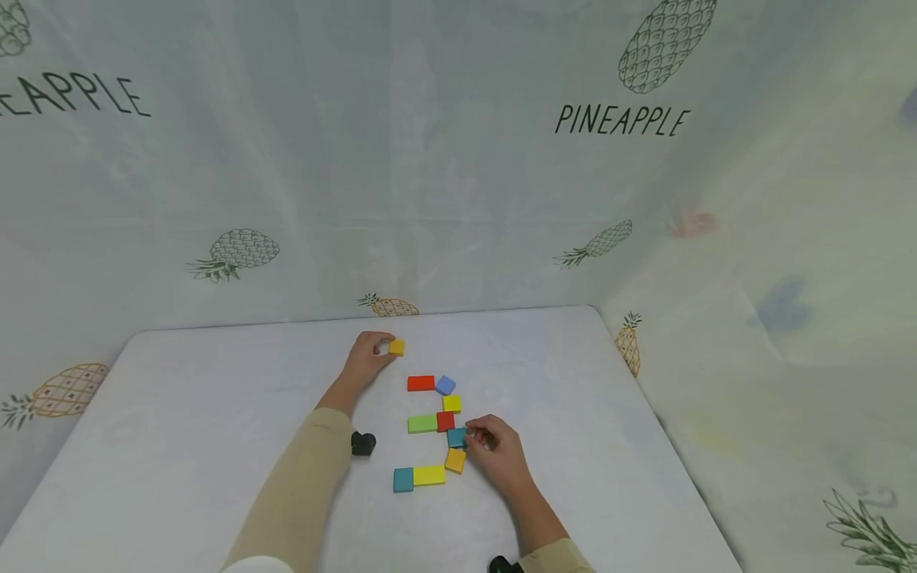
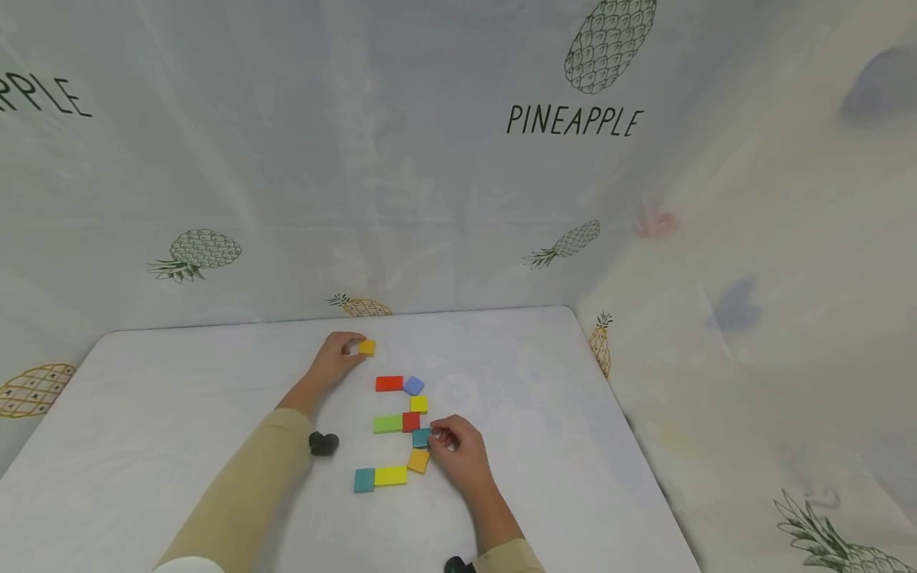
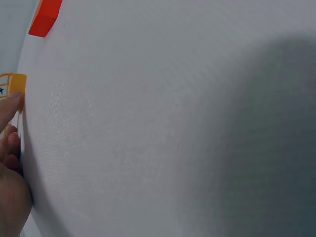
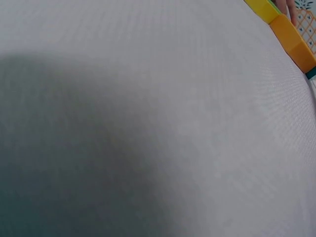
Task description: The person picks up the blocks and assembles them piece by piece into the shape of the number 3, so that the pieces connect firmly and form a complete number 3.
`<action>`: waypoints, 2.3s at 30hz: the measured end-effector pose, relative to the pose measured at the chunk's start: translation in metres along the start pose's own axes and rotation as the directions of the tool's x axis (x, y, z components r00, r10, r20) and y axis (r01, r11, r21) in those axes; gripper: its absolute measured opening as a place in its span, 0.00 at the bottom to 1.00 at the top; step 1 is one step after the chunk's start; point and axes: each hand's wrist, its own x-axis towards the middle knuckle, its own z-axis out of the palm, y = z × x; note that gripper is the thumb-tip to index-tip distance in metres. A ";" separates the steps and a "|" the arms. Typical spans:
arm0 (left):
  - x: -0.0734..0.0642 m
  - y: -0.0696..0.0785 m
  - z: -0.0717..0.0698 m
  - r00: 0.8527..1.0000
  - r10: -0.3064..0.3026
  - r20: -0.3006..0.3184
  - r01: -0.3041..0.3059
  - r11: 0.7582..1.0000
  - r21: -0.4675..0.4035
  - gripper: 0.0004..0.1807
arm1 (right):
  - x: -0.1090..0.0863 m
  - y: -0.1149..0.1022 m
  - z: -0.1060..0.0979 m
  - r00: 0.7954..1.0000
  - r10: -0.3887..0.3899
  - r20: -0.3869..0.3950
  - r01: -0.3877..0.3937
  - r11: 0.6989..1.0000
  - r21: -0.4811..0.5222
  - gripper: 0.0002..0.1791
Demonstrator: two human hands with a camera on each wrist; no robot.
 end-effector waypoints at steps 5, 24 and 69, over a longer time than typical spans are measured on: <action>-0.004 0.001 -0.002 1.000 -0.007 -0.029 0.007 1.000 -0.026 0.20 | 0.000 -0.002 0.001 1.000 0.007 0.009 -0.007 1.000 0.001 0.11; -0.033 0.007 -0.009 0.999 -0.015 -0.041 0.011 0.996 -0.089 0.20 | 0.001 -0.007 -0.001 0.999 0.033 0.004 -0.032 0.999 -0.020 0.10; -0.064 0.007 -0.002 0.996 -0.086 0.004 0.086 0.996 -0.029 0.21 | -0.002 -0.004 0.001 0.999 0.045 -0.008 -0.045 0.999 0.001 0.09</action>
